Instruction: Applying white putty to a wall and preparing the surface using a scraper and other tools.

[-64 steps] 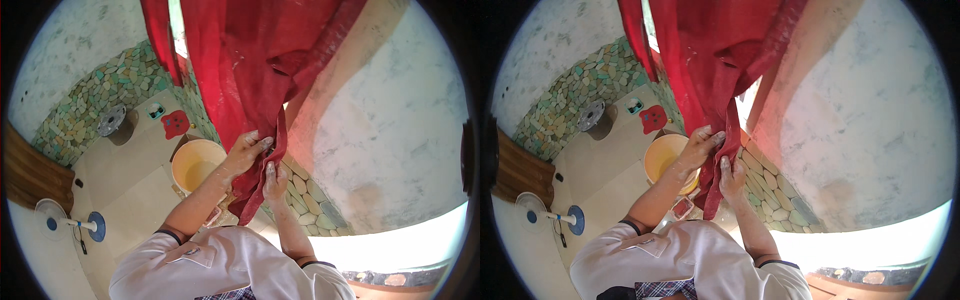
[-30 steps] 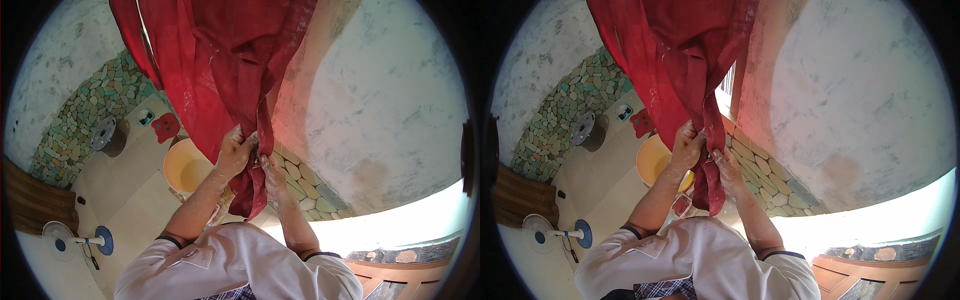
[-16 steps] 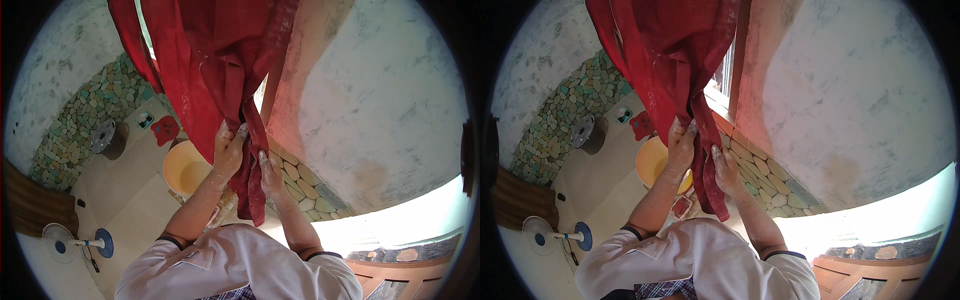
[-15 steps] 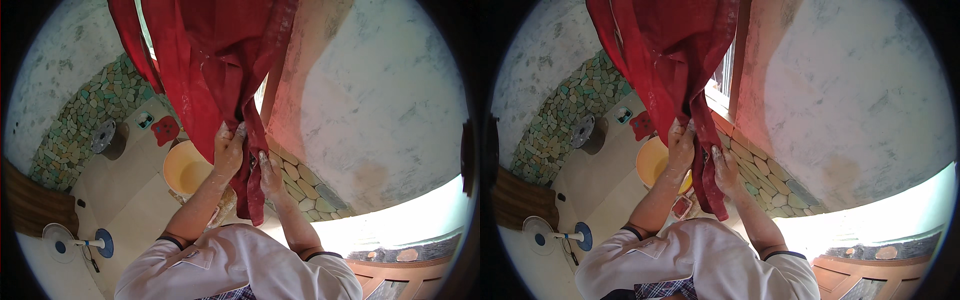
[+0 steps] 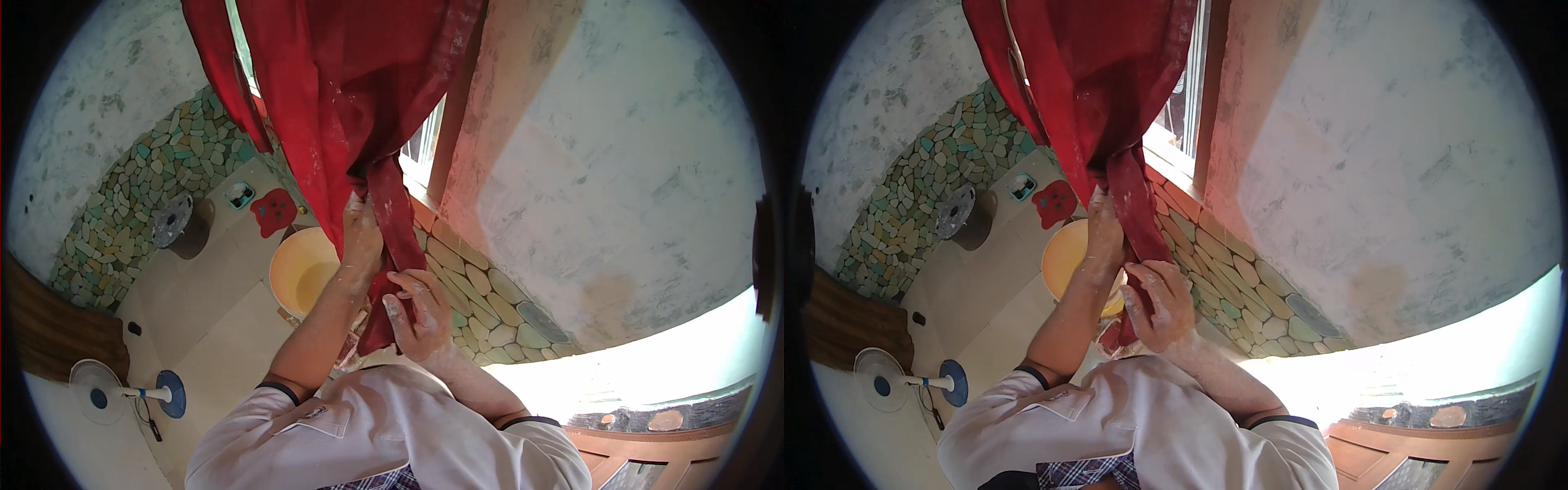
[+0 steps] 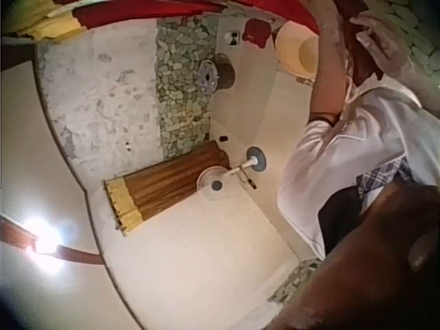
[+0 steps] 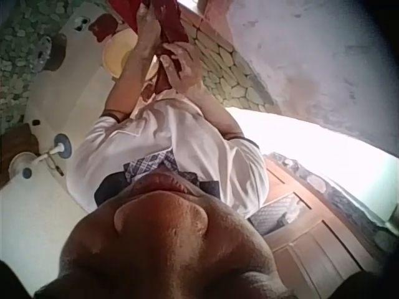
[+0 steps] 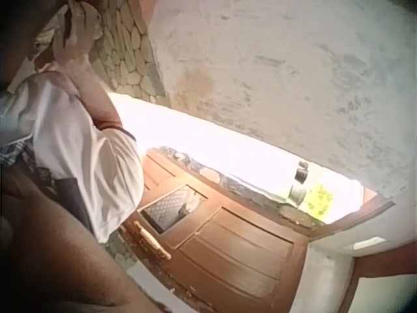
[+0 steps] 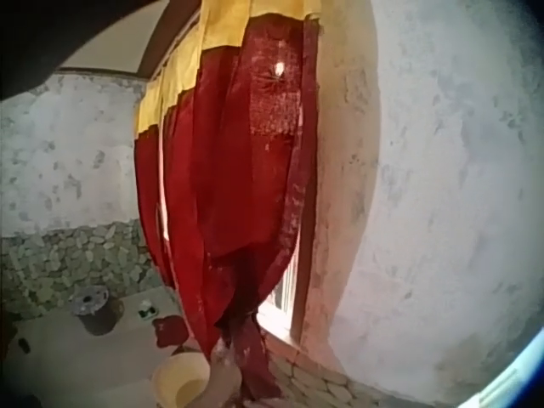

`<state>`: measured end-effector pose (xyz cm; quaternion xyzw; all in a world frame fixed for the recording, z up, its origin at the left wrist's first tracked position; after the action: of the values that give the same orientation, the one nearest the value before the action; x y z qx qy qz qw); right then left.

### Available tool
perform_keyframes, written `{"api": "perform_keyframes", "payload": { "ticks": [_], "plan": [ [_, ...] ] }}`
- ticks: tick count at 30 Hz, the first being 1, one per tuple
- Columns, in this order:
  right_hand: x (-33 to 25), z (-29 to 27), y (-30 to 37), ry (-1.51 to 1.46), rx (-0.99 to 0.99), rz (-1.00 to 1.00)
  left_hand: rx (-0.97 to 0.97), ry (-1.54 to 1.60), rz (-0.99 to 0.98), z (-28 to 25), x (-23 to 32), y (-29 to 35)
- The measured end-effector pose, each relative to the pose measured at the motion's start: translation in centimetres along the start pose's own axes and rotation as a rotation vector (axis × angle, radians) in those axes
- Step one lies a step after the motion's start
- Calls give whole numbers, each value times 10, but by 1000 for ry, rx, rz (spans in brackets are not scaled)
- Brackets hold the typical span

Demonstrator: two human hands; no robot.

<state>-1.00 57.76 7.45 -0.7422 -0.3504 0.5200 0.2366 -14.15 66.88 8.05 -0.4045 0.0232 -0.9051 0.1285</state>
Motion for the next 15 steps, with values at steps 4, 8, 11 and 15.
{"api": "perform_keyframes", "payload": {
  "ticks": [4,8,11,15],
  "plan": [
    [1,-7,-5,95,1,-43,-88,-69,80,-10,-5,-4],
    [13,-20,-13,259,77,-18,-136,-14,44,5,0,7],
    [32,-19,-9,-12,-84,331,-196,100,-21,13,0,16],
    [40,-10,3,-335,-165,514,-195,124,-45,12,-4,14]
  ]
}}
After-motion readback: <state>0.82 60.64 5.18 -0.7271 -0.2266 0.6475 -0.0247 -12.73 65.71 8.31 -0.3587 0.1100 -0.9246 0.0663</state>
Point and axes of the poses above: each hand's wrist, its own y-axis away from the middle knuckle, its own z-axis out of the palm, x = y × z, the point moved 2 cm from there along -y, towards the middle knuckle, and after that the axes turned 4 degrees about -z, right-handed, at the moved point
